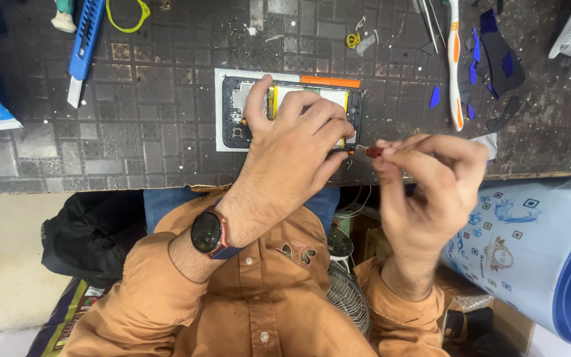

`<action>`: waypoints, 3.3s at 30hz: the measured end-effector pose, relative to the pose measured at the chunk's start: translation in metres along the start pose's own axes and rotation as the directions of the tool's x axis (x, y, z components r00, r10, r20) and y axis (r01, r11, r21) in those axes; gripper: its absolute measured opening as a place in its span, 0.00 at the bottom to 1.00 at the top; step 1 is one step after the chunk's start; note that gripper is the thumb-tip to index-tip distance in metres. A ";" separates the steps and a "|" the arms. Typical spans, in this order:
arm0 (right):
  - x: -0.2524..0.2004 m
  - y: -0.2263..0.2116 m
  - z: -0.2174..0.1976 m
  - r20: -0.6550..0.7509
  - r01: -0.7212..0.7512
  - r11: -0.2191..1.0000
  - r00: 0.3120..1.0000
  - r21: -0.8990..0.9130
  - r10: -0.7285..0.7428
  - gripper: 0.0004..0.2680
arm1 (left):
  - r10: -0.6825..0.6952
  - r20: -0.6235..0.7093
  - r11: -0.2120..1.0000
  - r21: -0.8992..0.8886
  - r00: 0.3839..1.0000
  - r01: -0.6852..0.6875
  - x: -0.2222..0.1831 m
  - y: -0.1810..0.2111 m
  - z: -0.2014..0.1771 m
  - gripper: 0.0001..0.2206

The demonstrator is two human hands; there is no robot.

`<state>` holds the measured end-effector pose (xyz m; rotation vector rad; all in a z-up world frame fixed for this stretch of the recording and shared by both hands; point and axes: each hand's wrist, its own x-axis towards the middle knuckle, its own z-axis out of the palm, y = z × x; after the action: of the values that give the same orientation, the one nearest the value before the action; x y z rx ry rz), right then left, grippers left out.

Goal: The person uses a screwdriver to remove screws from a smartphone's back cover, then uses a prying tool to separate the cover. They inspect the internal components and test the device by turning it on.

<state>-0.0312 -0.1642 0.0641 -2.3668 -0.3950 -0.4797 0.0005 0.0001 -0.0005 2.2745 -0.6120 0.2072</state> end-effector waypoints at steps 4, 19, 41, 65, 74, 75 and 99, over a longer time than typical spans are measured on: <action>0.008 -0.009 -0.004 0.028 -0.279 0.934 0.959 0.225 0.280 0.13 | -0.006 0.007 1.000 -0.007 1.000 0.006 0.001 0.000 -0.001 0.12; 0.021 -0.009 -0.028 0.195 -0.336 0.941 0.922 -0.026 0.335 0.12 | -0.014 -0.010 1.000 -0.025 1.000 0.014 0.000 0.000 0.001 0.12; 0.041 -0.019 -0.038 0.394 0.174 0.888 0.919 -0.427 0.009 0.10 | -0.003 -0.005 1.000 -0.018 1.000 0.003 0.000 -0.001 0.001 0.12; 0.065 0.121 0.048 0.072 0.088 0.963 0.995 -0.253 -0.072 0.08 | -0.112 -0.292 0.989 -0.130 0.950 0.077 -0.053 0.010 -0.029 0.05; 0.048 0.060 0.022 0.247 0.096 0.993 0.966 -0.071 -0.076 0.17 | -0.373 -0.437 0.926 -0.235 0.819 0.297 -0.078 -0.004 -0.039 0.12; 0.047 0.050 0.023 0.329 0.150 0.981 0.939 -0.126 -0.101 0.23 | -0.402 -0.437 0.913 -0.259 0.805 0.315 -0.078 -0.005 -0.038 0.12; 0.069 0.041 0.035 0.568 0.050 0.991 0.822 -0.123 0.029 0.31 | -0.485 -0.404 0.869 -0.320 0.775 0.378 -0.072 0.001 -0.034 0.20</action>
<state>0.0550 -0.1602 0.0469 -2.6102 -0.6608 0.2317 -0.0616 0.0497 0.0003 1.9728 0.1538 0.4264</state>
